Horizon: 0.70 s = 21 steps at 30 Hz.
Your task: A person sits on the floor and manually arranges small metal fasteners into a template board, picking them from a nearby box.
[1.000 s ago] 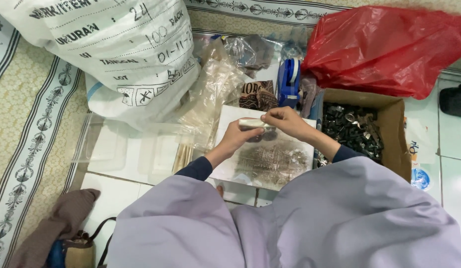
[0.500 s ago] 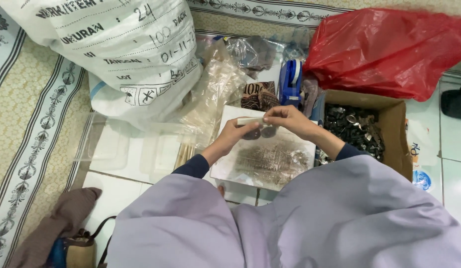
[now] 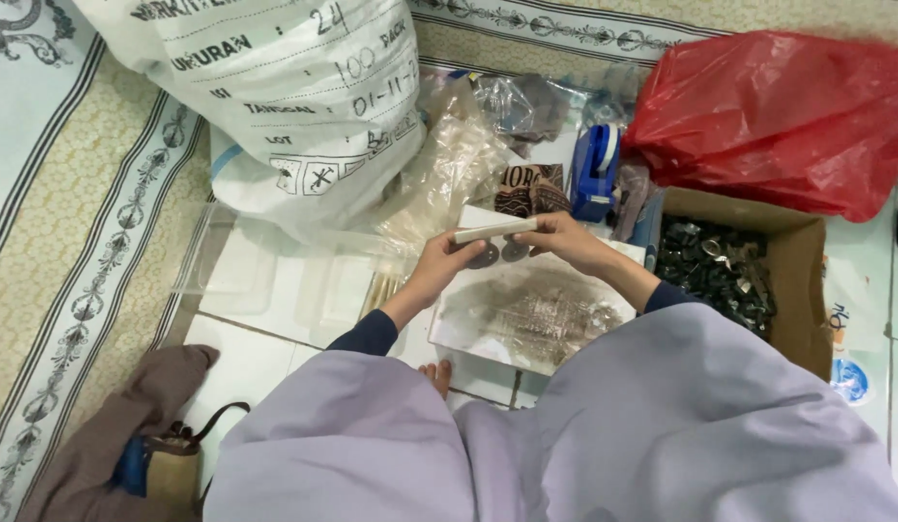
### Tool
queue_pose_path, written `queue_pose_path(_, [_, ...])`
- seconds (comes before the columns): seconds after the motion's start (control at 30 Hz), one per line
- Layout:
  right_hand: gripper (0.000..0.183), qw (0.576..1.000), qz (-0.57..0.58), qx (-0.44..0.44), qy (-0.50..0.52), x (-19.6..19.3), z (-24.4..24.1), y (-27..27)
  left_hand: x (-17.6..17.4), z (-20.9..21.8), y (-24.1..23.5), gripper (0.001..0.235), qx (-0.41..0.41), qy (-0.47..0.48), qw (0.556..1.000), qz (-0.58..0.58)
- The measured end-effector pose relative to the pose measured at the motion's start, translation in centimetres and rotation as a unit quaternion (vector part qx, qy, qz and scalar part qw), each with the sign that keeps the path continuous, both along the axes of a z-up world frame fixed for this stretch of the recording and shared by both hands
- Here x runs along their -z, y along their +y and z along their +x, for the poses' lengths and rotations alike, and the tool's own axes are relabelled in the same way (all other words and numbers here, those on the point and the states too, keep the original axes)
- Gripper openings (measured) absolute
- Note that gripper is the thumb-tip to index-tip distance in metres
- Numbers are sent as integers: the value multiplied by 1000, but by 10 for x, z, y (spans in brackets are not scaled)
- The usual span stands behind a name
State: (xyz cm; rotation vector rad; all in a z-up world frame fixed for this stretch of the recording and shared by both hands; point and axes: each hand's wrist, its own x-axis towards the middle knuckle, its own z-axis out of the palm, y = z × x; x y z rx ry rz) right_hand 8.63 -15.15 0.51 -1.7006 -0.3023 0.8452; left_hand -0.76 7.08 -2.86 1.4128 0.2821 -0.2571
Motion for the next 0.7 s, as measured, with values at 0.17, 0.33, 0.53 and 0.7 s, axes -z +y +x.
queue_pose_path(0.17, [27, 997, 3, -68, -38, 30, 3, 47, 35, -20, 45, 32, -55, 21, 997, 50])
queue_pose_path(0.33, [30, 991, 3, -106, -81, 34, -12, 107, 51, -54, 95, 18, -135, -16, 982, 129])
queue_pose_path(0.53, [21, 971, -23, -142, -192, 87, -26, 172, 31, -95, 142, 17, -171, -20, 958, 231])
queue_pose_path(0.7, [18, 953, -19, -162, -255, 87, -47, 217, 33, -113, 161, 26, -85, 80, 915, 387])
